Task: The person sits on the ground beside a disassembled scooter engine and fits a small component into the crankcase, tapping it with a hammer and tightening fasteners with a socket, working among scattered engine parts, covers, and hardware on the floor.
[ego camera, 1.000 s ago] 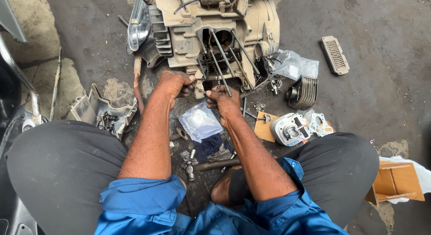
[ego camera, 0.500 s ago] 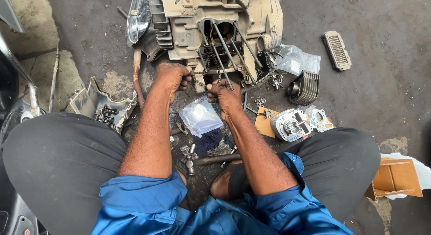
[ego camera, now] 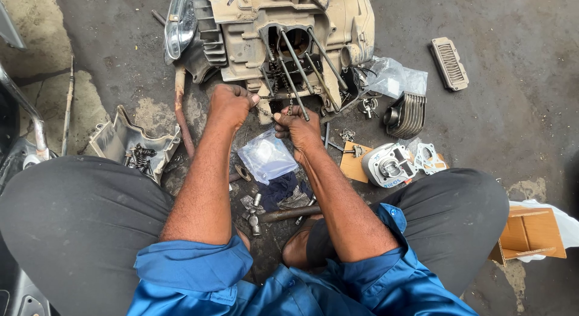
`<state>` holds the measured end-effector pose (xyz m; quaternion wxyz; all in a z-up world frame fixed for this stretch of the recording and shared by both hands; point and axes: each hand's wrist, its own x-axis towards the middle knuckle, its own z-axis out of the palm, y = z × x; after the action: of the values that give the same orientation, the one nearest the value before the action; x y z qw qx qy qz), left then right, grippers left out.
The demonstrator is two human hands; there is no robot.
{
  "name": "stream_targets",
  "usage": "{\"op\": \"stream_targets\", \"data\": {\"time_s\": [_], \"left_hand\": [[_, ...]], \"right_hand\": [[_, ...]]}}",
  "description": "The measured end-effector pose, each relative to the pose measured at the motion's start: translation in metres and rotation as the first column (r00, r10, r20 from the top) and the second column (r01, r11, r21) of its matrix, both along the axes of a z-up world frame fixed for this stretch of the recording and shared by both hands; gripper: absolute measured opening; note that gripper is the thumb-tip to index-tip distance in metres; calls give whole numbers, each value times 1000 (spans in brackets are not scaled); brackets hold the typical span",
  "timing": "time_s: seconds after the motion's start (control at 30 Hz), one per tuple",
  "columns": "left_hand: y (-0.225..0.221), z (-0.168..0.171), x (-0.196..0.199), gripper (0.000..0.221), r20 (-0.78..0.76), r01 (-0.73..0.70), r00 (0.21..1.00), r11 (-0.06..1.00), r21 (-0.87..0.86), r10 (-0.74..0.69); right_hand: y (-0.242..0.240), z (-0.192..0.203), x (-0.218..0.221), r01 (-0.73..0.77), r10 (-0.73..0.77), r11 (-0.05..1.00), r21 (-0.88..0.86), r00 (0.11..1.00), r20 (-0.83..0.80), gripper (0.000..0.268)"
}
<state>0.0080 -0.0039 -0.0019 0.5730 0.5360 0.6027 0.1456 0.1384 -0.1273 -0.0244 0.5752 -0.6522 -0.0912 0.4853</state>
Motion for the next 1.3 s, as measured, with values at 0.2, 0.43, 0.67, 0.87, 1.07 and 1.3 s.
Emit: {"op": "stream_targets", "data": {"time_s": [0.2,0.43,0.67,0.87,1.07,1.3], "left_hand": [[-1,-12,4,21,-202,146,974,968,202,-105],[-1,-8,8,21,-192,149,976,965,217,-107],[-1,-6,8,21,-187,156,975,970,184,-121],[-3,-3,9,19,-129,125,985,986,114,-110],[-6,-5,7,16,-26,73,997,996,48,-72],[-1,-20,1,18,298,-12,953,992,-123,49]], "right_hand": [[-3,1,2,-9,13,999,49,997,-74,14],[-8,3,5,-13,32,993,121,988,-153,18],[-8,-4,6,8,21,990,139,979,-203,19],[-6,0,4,11,13,993,116,980,-200,18],[-3,-7,4,18,-4,996,89,988,-157,21],[-3,-13,3,8,15,991,130,984,-175,22]]}}
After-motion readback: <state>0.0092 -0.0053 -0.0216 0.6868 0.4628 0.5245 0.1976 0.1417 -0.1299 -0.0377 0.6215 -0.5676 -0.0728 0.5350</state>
